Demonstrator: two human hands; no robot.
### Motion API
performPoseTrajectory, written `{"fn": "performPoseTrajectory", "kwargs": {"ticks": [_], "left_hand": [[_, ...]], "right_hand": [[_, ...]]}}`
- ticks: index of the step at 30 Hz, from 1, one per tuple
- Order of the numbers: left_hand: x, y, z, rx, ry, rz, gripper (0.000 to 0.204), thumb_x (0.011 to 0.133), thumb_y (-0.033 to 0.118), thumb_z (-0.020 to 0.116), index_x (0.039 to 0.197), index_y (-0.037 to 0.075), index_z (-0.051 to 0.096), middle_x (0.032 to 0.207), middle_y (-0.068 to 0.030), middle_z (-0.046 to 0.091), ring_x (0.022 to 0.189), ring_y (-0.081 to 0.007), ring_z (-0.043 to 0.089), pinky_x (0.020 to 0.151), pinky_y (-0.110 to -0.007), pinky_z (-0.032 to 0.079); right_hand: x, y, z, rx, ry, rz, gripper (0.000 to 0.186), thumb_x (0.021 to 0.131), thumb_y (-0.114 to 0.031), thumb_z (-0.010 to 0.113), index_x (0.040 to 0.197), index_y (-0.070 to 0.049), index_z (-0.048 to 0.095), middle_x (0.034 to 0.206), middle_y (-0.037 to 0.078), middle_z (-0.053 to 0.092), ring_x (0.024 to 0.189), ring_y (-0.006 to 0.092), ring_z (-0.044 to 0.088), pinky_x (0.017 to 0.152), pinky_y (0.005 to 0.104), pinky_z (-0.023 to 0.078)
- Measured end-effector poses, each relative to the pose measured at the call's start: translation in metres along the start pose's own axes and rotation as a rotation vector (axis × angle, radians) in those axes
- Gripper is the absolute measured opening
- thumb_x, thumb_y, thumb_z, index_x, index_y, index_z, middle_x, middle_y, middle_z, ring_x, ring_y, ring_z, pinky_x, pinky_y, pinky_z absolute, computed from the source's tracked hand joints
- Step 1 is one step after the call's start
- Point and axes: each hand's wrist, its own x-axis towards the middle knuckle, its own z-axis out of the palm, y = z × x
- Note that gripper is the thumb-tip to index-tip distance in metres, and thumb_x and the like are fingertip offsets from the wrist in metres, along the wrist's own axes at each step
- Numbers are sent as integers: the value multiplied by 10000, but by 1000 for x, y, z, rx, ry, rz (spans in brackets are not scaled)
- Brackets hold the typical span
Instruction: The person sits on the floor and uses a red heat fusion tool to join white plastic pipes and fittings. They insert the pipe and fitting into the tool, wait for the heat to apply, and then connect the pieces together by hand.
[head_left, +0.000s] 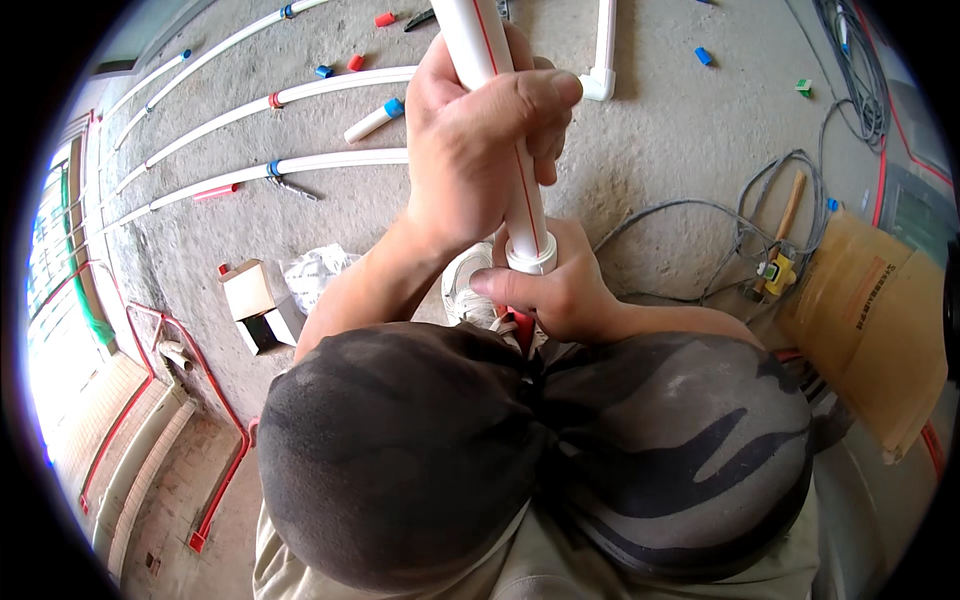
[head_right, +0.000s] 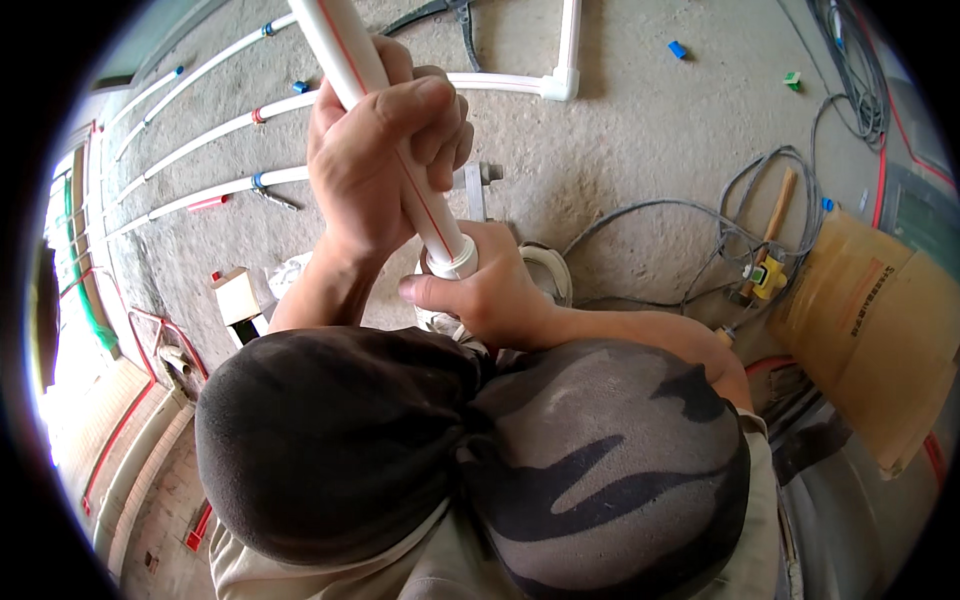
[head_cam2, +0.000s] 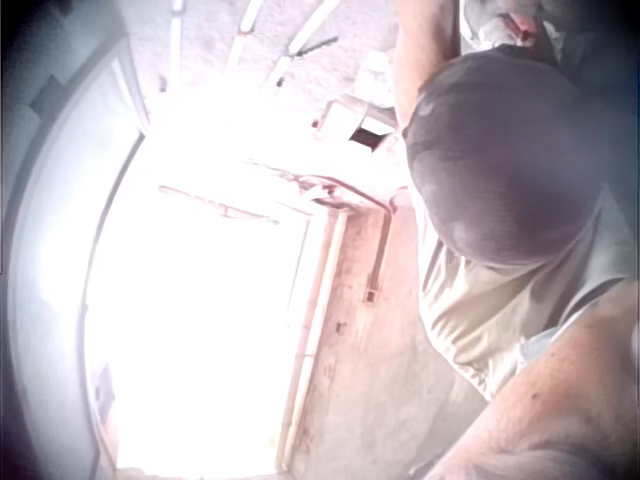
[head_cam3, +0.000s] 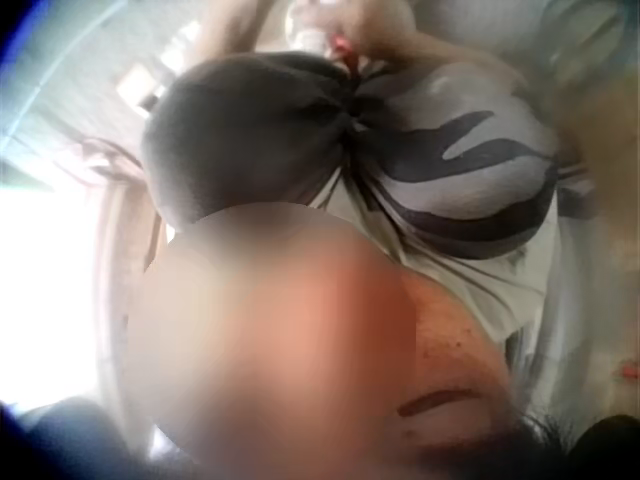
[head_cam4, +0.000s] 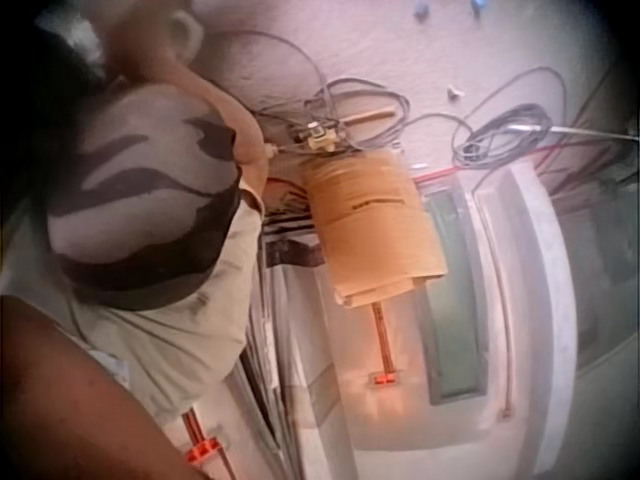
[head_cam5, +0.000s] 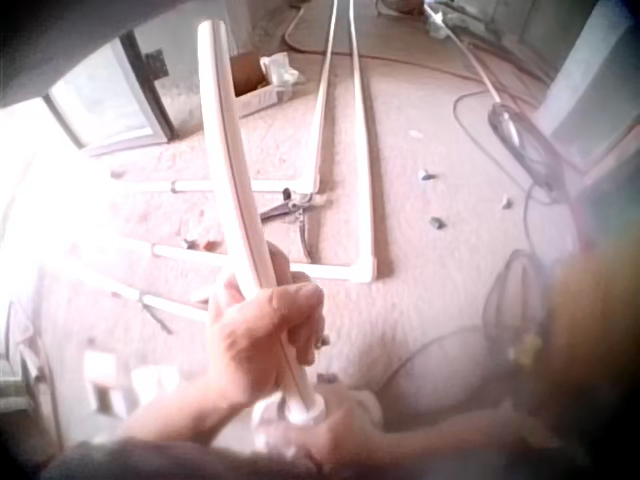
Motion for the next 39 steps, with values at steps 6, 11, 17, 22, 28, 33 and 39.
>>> {"fn": "performPoseTrajectory", "kwargs": {"ticks": [6, 11, 17, 22, 28, 33, 39], "left_hand": [[-11, 7, 6, -75, -125, 215, 258, 884, 46, 685, 902, 101, 434, 619, -56, 509, 448, -141, 474, 457, -315, 382], [-16, 16, -23, -206, -281, 266, 406, 773, -42, 804, 927, 72, 446, 651, -95, 535, 550, -181, 496, 494, -333, 369], [-17, 18, -37, -181, -434, 316, 432, 807, 50, 862, 917, 77, 444, 685, -140, 611, 542, -195, 474, 555, -385, 386], [-23, 16, -29, -84, -494, 335, 417, 840, 109, 861, 909, 70, 452, 659, -112, 589, 534, -200, 461, 529, -392, 360], [-23, 19, -37, -122, -509, 308, 432, 834, 127, 865, 904, 74, 443, 618, -117, 571, 499, -199, 445, 506, -402, 346], [-25, 21, -41, -126, -431, 299, 431, 822, 134, 867, 907, 82, 448, 623, -116, 578, 491, -197, 445, 508, -391, 332], [-17, 29, -38, 249, -169, -42, 274, 833, 68, 832, 825, 40, 560, 717, -46, 620, 602, -170, 597, 533, -327, 446]], "right_hand": [[2, 2, -4, -158, -7, -153, 213, 884, -133, 843, 937, -30, 665, 785, 14, 668, 727, 122, 651, 661, 314, 509], [15, -1, -7, -158, -66, -166, 385, 874, -193, 856, 1141, -28, 634, 861, 32, 644, 804, 126, 579, 733, 330, 485], [10, -19, -22, -9, -230, -34, 358, 942, -158, 658, 1258, -9, 580, 861, 31, 559, 783, 110, 514, 696, 298, 426], [14, -10, -18, -65, -201, -56, 334, 922, -123, 583, 1229, 7, 603, 898, 57, 582, 819, 128, 526, 711, 322, 430], [16, -13, -25, -39, -297, -55, 349, 929, -160, 572, 1233, 5, 618, 901, 64, 603, 824, 144, 548, 716, 330, 436], [11, -25, -21, 123, -298, 53, 353, 1000, -222, 594, 1277, -3, 608, 914, 58, 609, 820, 130, 568, 733, 318, 456], [17, -21, -28, -67, -162, -125, 426, 1013, -213, 669, 1360, 25, 599, 1011, 106, 690, 881, 149, 653, 774, 310, 520]]}}
